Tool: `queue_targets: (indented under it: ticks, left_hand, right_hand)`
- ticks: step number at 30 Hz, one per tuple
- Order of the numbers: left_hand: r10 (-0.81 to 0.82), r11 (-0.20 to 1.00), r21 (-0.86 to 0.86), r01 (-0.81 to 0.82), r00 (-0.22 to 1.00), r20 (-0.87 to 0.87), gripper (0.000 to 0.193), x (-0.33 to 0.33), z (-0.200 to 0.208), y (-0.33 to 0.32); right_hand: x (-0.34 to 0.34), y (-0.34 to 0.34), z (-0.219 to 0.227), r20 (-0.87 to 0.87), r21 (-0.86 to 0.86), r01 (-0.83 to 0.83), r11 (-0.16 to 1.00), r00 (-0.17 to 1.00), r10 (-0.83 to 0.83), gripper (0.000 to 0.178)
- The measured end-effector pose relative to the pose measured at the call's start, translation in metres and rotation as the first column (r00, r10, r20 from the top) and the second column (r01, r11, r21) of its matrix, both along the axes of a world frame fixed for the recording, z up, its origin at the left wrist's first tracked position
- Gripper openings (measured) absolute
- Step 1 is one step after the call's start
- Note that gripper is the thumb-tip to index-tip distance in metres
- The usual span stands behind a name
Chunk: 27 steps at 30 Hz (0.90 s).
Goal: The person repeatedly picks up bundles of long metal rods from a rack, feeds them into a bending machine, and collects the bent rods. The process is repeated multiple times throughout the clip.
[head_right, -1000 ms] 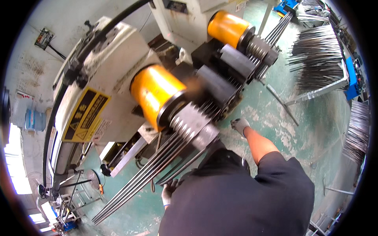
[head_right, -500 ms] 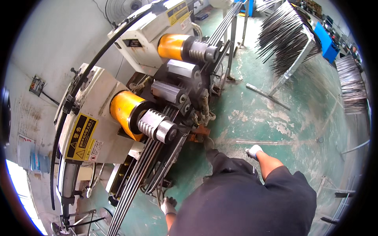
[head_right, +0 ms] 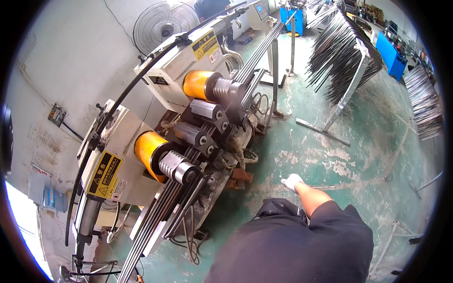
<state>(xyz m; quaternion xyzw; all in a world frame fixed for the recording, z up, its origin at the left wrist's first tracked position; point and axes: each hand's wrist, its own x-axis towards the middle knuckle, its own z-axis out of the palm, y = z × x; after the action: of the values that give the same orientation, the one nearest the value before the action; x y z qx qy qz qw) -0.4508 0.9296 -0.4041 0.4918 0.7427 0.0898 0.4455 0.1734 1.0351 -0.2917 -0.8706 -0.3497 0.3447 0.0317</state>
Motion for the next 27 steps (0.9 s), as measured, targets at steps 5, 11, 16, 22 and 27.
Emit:
queue_targets:
  ticks: [5,11,16,22,27]
  left_hand:
    - [-0.02,0.992,0.121,0.029,0.997,-0.073,0.025,0.008,0.001,0.013]
    - [0.455,0.888,-0.072,-0.453,0.85,0.265,0.029,0.083,0.133,0.049]
    - [0.541,0.834,-0.079,-0.546,0.78,0.317,0.026,0.079,0.142,0.038]
    - [0.783,0.435,-0.1,-0.895,0.321,0.532,0.027,0.024,0.139,0.066]
    - [0.513,0.37,0.16,-0.915,0.345,0.786,0.032,-0.067,0.229,0.108]
  right_hand:
    - [-0.017,0.057,0.05,-0.381,0.176,0.133,0.975,0.923,-0.057,0.045]
    - [0.018,0.032,0.012,-0.152,0.084,-0.094,0.992,0.983,0.106,0.049]
    - [0.05,-0.005,-0.035,-0.025,-0.138,-0.148,0.979,0.989,0.145,0.052]
    - [0.06,-0.009,-0.026,0.026,-0.18,-0.211,0.961,0.975,0.219,0.051]
    - [0.053,0.054,0.03,-0.044,0.082,0.035,0.996,0.999,-0.032,0.062]
